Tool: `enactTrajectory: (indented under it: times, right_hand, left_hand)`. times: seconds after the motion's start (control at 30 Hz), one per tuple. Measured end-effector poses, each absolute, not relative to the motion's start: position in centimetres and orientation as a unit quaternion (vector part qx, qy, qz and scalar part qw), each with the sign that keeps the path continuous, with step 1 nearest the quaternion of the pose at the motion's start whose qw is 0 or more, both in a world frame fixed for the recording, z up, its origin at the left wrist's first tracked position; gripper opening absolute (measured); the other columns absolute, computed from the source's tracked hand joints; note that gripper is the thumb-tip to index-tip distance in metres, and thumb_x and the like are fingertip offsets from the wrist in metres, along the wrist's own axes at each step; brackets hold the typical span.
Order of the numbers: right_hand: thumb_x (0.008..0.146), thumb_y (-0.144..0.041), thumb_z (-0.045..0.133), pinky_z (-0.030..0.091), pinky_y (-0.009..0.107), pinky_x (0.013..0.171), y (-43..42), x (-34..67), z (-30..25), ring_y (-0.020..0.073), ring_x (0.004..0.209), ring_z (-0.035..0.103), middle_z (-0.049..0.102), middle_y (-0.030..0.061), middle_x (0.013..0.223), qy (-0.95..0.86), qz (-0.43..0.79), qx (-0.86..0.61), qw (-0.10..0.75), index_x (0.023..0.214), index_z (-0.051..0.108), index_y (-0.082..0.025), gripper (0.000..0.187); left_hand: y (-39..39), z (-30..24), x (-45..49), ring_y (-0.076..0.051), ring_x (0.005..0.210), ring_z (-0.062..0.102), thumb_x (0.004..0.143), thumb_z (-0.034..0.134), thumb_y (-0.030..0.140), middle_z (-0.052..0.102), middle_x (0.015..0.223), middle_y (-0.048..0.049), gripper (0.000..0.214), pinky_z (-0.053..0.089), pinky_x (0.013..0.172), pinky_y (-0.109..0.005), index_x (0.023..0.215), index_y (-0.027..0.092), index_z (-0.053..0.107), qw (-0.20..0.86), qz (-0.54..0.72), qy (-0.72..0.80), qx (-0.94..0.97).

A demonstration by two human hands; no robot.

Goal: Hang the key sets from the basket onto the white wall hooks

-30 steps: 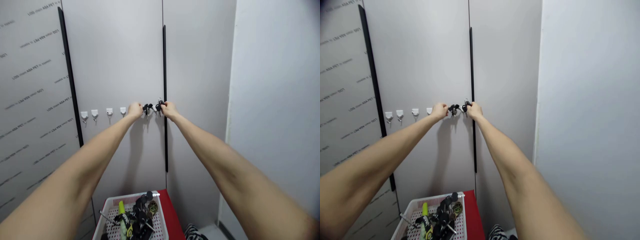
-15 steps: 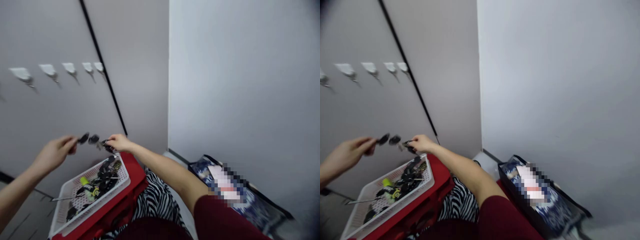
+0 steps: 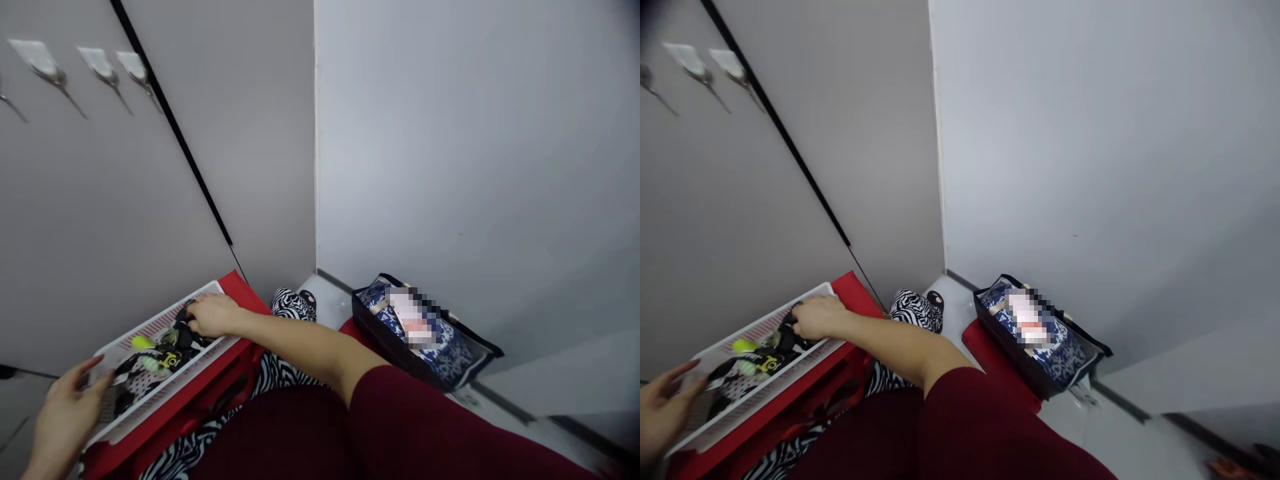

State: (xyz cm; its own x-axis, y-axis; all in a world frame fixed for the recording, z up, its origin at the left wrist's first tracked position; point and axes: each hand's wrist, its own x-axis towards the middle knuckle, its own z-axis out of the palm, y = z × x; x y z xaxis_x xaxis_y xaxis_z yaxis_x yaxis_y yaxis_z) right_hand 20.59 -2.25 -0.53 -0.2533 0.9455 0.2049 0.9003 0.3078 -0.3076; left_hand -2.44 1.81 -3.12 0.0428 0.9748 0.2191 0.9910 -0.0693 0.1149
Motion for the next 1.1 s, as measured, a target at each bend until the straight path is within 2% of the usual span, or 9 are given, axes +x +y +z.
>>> enactTrajectory:
  times: [0.1,0.2,0.33,0.5,0.6,0.67,0.73,0.87,1.1]
  right_hand:
    - [0.064,-0.028,0.038,0.038,0.027,0.057,-1.6,20.6,-0.5,0.0185,0.076,0.05,0.056,0.0072,0.085,-0.785,0.057,-0.588,0.186,0.082,0.054,-0.017,0.026]
    - [0.065,-0.027,0.038,0.036,0.024,0.057,-1.6,20.5,-0.4,0.0161,0.076,0.05,0.057,0.0051,0.084,-0.783,0.056,-0.58,0.219,0.081,0.054,-0.018,0.025]
    - [0.069,-0.029,0.034,0.033,0.021,0.055,-1.6,20.4,-0.7,0.0126,0.067,0.049,0.058,0.0045,0.072,-0.766,0.082,-0.575,0.277,0.071,0.055,-0.016,0.026]
    - [0.071,-0.039,0.028,0.032,0.021,0.05,-0.7,19.4,-0.1,0.0099,0.051,0.046,0.051,0.0023,0.051,-0.687,0.204,-0.563,0.413,0.051,0.049,-0.014,0.039]
    - [0.07,-0.049,0.02,0.03,0.02,0.04,-0.5,17.8,3.0,0.0078,0.037,0.038,0.04,-0.0014,0.039,-0.575,0.383,-0.523,0.499,0.044,0.04,-0.016,0.047]
    - [0.068,-0.055,0.015,0.026,0.019,0.035,-0.9,16.6,6.1,0.0059,0.03,0.03,0.032,-0.0042,0.033,-0.537,0.506,-0.438,0.514,0.041,0.031,-0.017,0.05]
    - [0.066,-0.059,0.011,0.023,0.018,0.033,-1.6,15.7,9.3,0.0047,0.027,0.023,0.024,-0.0059,0.031,-0.533,0.589,-0.334,0.507,0.039,0.025,-0.017,0.052]
    - [0.065,-0.061,0.007,0.019,0.017,0.031,-3.0,14.9,12.8,0.0041,0.027,0.018,0.019,-0.0064,0.03,-0.541,0.644,-0.24,0.485,0.038,0.019,-0.017,0.053]
    - [0.064,-0.062,0.004,0.018,0.017,0.029,-3.1,14.8,12.0,0.0038,0.026,0.016,0.017,-0.0068,0.028,-0.549,0.651,-0.266,0.451,0.039,0.019,-0.017,0.054]
  left_hand:
    - [-0.2,-1.4,-0.3,-0.015,0.093,0.045,0.062,0.024,0.037,0.057,0.086,0.015,0.03,0.04,0.072,-0.027,0.082,0.033,0.046,0.031,-0.21,-0.615,-0.759]
    - [-1.7,-0.2,0.8,-0.016,0.093,0.045,0.059,0.033,0.025,0.053,0.097,0.0037,0.029,0.036,0.079,-0.026,0.083,0.024,0.049,0.019,-0.184,-0.55,-0.815]
    - [-2.3,-0.2,0.5,-0.015,0.085,0.05,0.062,0.034,0.015,0.055,0.092,-0.0035,0.031,0.036,0.074,-0.025,0.088,0.019,0.05,-0.047,-0.142,-0.558,-0.816]
    - [-1.6,-0.4,-0.7,-0.013,0.082,0.05,0.06,0.038,0.01,0.058,0.084,-0.0034,0.023,0.035,0.076,-0.025,0.076,0.018,0.053,-0.179,-0.259,-0.563,-0.764]
    - [-0.6,2.3,-0.8,-0.01,0.07,0.052,0.061,0.04,0.014,0.058,0.077,-0.0037,0.016,0.039,0.066,-0.021,0.073,0.015,0.051,-0.308,-0.427,-0.559,-0.641]
    - [-0.1,5.6,-0.5,-0.008,0.06,0.052,0.062,0.042,0.022,0.057,0.069,-0.0028,0.013,0.039,0.055,-0.018,0.07,0.014,0.049,-0.366,-0.511,-0.523,-0.576]
    - [-0.3,9.0,0.3,-0.006,0.044,0.047,0.064,0.038,0.039,0.053,0.053,-0.0008,0.028,0.034,0.043,-0.016,0.056,0.013,0.045,-0.435,-0.512,-0.464,-0.578]
    - [-1.6,13.2,2.5,-0.003,0.029,0.03,0.063,0.013,0.06,0.034,0.032,0.0026,0.054,0.022,0.033,-0.016,0.04,0.015,0.031,-0.521,-0.449,-0.388,-0.613]
    - [-2.3,12.2,4.1,-0.003,0.027,0.021,0.059,-0.003,0.064,0.026,0.029,0.003,0.059,0.015,0.033,-0.018,0.038,0.016,0.025,-0.564,-0.415,-0.359,-0.617]
